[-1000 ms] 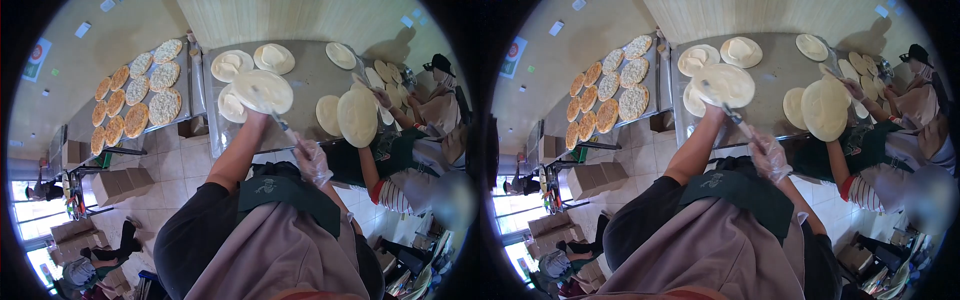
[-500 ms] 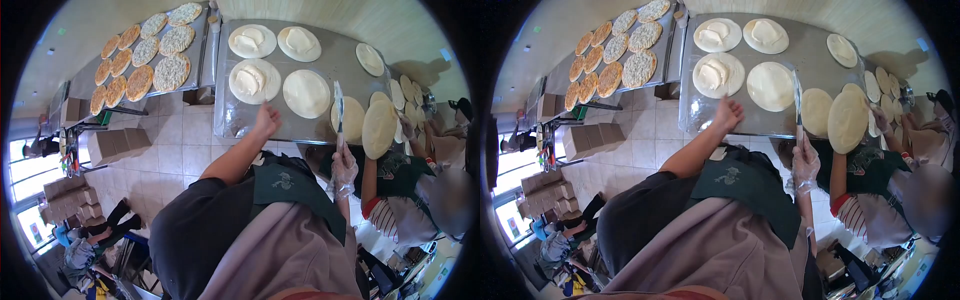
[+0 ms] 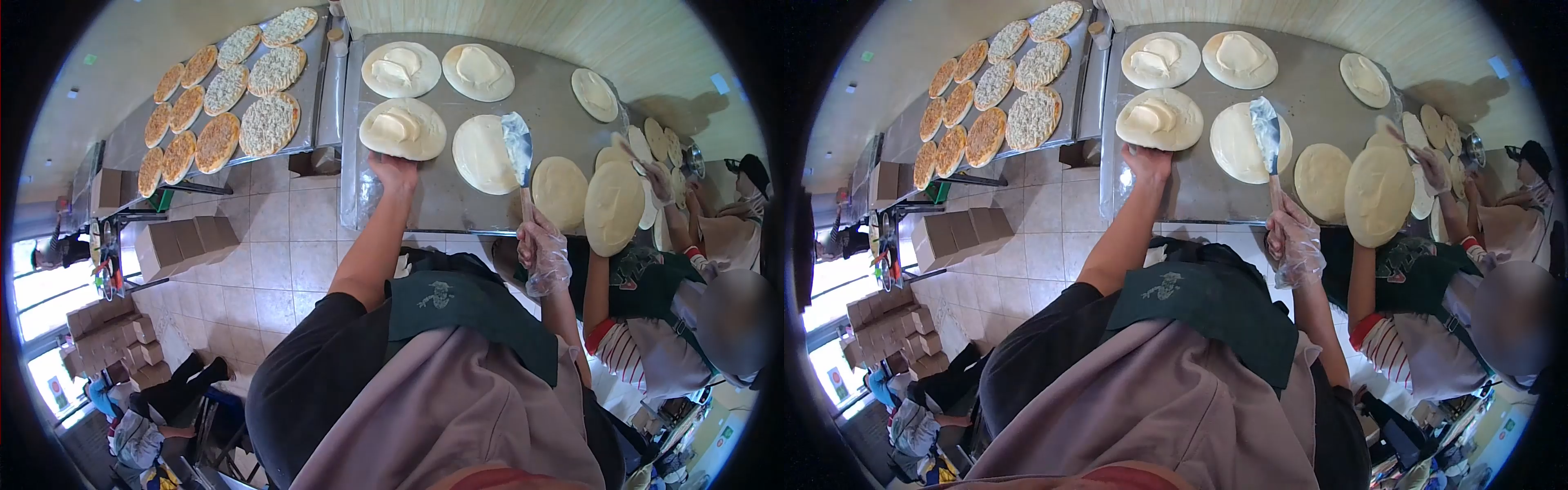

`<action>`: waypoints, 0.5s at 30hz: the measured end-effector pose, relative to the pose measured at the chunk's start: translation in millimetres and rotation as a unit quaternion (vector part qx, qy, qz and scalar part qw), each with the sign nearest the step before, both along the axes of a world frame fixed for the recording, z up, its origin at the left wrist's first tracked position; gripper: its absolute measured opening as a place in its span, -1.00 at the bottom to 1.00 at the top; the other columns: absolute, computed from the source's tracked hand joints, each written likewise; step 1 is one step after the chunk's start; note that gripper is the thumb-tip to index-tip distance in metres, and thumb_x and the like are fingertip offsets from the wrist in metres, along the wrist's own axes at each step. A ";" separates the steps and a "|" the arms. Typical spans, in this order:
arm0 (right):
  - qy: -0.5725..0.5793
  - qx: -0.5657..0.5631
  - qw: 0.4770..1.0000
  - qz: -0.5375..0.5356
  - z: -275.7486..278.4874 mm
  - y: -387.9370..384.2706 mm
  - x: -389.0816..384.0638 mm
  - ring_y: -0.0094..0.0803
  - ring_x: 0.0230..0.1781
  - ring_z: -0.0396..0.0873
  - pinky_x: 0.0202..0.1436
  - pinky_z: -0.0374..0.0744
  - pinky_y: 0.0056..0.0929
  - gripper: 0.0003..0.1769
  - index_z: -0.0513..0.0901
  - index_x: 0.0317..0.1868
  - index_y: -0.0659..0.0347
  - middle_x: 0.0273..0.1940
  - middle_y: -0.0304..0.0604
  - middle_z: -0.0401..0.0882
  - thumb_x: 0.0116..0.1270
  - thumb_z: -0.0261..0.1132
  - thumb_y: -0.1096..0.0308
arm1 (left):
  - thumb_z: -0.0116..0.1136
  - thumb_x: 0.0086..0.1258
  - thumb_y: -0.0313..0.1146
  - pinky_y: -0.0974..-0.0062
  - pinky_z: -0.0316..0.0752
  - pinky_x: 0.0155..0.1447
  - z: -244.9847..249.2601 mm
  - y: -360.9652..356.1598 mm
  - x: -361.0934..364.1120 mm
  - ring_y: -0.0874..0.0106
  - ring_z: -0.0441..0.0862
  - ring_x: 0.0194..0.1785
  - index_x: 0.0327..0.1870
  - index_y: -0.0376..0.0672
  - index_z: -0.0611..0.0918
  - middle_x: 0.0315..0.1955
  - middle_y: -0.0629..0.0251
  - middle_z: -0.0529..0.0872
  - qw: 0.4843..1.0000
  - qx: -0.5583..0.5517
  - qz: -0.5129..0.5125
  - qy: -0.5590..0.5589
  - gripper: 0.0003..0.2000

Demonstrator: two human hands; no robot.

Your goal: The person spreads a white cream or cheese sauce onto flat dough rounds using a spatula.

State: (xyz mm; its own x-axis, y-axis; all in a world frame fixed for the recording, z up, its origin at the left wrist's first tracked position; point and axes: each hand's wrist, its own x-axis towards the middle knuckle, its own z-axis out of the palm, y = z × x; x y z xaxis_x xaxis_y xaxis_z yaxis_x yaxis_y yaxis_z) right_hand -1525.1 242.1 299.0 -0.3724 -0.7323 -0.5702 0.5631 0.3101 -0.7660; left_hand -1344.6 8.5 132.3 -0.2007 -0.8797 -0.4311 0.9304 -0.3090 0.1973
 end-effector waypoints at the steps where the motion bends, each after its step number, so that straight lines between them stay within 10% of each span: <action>1: 0.000 0.000 1.000 -0.001 0.0 1.4 1.3 -0.61 -0.78 0.31 -0.79 0.27 -0.64 -0.47 0.35 0.30 0.21 -0.50 -0.22 0.47 0.29 0.14 0.50 | -0.29 0.29 0.12 0.05 0.09 0.41 -4.4 -4.6 0.3 0.20 0.17 0.40 0.30 -0.06 0.32 0.33 0.21 0.24 1.000 0.000 -0.001 0.000 -0.38; 15: 0.196 0.012 0.980 0.015 -10.4 10.8 -20.8 -0.68 -0.68 0.37 -0.64 0.32 -0.75 -0.53 0.50 0.19 0.22 -0.45 -0.28 0.52 0.24 0.24 0.53 | -0.24 0.39 0.12 0.00 0.35 0.28 32.0 16.7 -13.8 0.15 0.44 0.21 0.22 -0.05 0.41 0.16 0.20 0.49 0.985 -0.074 -0.114 0.107 -0.46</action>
